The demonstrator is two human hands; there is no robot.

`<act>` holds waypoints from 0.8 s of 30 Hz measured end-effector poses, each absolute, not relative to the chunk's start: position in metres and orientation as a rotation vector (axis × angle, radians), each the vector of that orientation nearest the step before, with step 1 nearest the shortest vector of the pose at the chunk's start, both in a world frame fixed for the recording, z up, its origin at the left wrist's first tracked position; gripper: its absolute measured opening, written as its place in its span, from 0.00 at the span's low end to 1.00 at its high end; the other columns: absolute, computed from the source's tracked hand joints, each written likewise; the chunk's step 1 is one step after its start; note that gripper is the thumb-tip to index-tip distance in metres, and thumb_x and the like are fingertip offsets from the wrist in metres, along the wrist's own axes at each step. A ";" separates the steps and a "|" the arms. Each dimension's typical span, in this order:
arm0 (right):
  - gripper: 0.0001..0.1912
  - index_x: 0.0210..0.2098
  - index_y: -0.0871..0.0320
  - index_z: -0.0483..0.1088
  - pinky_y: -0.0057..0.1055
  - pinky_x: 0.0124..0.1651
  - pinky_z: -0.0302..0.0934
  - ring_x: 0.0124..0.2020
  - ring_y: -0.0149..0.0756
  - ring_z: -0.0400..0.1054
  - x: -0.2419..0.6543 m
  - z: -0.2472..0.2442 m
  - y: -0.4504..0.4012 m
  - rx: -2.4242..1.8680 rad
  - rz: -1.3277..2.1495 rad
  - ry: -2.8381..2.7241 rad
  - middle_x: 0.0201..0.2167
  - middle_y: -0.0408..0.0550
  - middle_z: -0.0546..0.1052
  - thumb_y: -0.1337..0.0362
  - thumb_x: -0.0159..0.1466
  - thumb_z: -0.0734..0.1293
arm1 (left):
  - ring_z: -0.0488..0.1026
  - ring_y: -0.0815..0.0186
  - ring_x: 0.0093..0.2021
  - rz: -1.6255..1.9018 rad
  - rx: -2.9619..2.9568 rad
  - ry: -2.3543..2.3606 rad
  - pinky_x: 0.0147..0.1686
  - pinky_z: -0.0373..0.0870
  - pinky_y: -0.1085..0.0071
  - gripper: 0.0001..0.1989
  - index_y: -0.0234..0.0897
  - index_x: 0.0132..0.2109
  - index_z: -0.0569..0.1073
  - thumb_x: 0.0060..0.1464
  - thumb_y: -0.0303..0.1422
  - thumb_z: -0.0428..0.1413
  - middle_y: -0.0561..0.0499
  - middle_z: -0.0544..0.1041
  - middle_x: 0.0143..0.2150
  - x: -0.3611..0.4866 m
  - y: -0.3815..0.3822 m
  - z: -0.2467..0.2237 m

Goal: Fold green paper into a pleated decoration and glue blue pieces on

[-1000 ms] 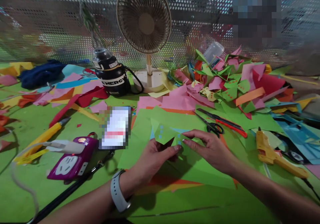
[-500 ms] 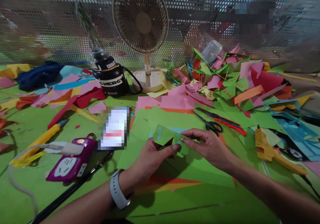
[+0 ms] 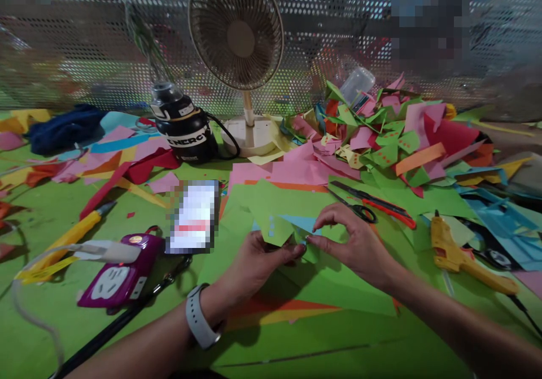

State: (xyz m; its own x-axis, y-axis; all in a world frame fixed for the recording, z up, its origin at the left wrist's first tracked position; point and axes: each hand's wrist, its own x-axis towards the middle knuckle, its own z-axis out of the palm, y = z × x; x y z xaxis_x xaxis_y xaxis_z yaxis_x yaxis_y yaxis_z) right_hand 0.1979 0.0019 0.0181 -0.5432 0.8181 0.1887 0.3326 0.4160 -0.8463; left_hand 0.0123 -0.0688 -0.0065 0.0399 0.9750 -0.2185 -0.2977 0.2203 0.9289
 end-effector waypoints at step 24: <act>0.05 0.32 0.60 0.75 0.27 0.27 0.61 0.25 0.28 0.64 0.196 0.028 -0.006 -1.054 1.262 -2.149 0.27 0.44 0.73 0.64 0.59 0.69 | 0.73 0.70 0.28 1.266 1.072 1.090 0.33 0.72 0.73 0.02 0.36 0.33 0.79 0.49 0.28 0.64 0.52 0.80 0.29 0.013 -0.070 -0.010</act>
State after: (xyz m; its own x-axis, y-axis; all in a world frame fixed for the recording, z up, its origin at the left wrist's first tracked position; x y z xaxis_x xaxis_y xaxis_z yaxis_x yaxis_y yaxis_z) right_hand 0.1962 -0.0060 0.0276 -0.6172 0.7867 -0.0115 0.3932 0.2958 -0.8706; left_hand 0.0131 -0.0703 -0.0105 0.0070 0.9998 -0.0195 -0.1678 0.0204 0.9856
